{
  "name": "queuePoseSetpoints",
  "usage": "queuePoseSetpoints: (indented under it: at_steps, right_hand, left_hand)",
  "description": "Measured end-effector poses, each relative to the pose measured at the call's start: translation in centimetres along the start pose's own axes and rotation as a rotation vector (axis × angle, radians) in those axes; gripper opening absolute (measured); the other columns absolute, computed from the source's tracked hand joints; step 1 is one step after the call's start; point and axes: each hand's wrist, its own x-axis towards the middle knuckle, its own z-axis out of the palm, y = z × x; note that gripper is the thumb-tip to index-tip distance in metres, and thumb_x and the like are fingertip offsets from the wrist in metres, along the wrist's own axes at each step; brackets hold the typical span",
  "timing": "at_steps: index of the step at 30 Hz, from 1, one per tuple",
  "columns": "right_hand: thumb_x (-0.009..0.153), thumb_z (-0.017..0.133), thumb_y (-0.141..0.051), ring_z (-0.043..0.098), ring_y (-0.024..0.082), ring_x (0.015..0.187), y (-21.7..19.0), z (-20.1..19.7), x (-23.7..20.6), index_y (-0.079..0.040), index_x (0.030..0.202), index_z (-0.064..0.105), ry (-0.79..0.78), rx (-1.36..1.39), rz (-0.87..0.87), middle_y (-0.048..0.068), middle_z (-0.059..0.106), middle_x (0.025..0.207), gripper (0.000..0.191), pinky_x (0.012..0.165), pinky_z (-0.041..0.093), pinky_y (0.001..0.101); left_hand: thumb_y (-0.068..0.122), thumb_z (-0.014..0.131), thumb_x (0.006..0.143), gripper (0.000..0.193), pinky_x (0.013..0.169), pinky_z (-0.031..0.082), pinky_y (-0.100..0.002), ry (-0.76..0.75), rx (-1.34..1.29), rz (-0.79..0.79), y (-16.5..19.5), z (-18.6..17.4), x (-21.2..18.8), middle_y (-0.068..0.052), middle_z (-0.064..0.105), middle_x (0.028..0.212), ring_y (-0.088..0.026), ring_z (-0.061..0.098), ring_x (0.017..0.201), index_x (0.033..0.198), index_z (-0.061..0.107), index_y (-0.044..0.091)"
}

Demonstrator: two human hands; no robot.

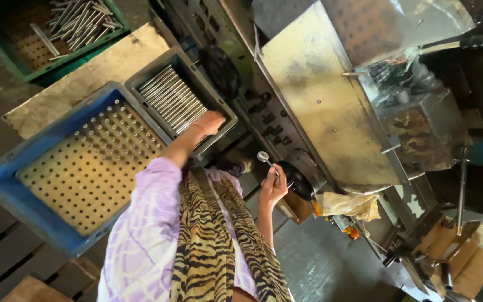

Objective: The person repeatedly picks up small metal rods from a tray, inserts them into a grinding machine, and operates a lever to grind the ends. After each cycle, the person removes the rod and places it into a separate tray.

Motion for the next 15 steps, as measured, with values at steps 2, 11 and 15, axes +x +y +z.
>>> queuePoseSetpoints:
  at_steps: [2, 11, 15]
  right_hand:
    - [0.101, 0.068, -0.015, 0.044, 0.003, 0.053, 0.4, 0.0, -0.2, 0.001, 0.116, 0.07, -0.008, 0.013, 0.007, -0.005, 0.053, 0.068, 0.023, 0.047, 0.035, 0.0213]
    - [0.1, 0.068, -0.016, 0.046, 0.003, 0.055, -0.5, 1.6, -1.5, 0.001, 0.116, 0.07, -0.09, -0.023, -0.041, -0.005, 0.059, 0.075, 0.023, 0.049, 0.035, 0.021]
    - [0.101, 0.069, -0.017, 0.045, 0.002, 0.055, -0.4, 2.3, -2.4, 0.001, 0.116, 0.071, -0.124, -0.055, -0.074, -0.005, 0.056, 0.071, 0.023, 0.049, 0.034, 0.0206]
  left_hand:
    - [0.013, 0.058, 0.079, 0.041, 0.08, 0.058, -0.046, 0.287, -0.179, -0.08, -0.9, -0.7, -2.7, -0.019, 0.074, 0.108, -0.04, 0.071, 0.095, 0.118, 0.069, 0.005]
    - [0.022, 0.057, 0.092, 0.034, 0.068, 0.052, -0.059, -0.039, -0.085, -0.926, -0.9, -3.4, -20.1, -0.03, 0.069, 0.083, -0.05, 0.066, 0.077, 0.119, 0.051, 0.002]
    - [0.013, 0.053, 0.095, 0.021, 0.069, 0.055, -0.055, 0.127, -0.011, -0.825, -0.9, -1.6, -18.8, -0.025, 0.072, 0.087, -0.046, 0.07, 0.081, 0.111, 0.058, 0.001]
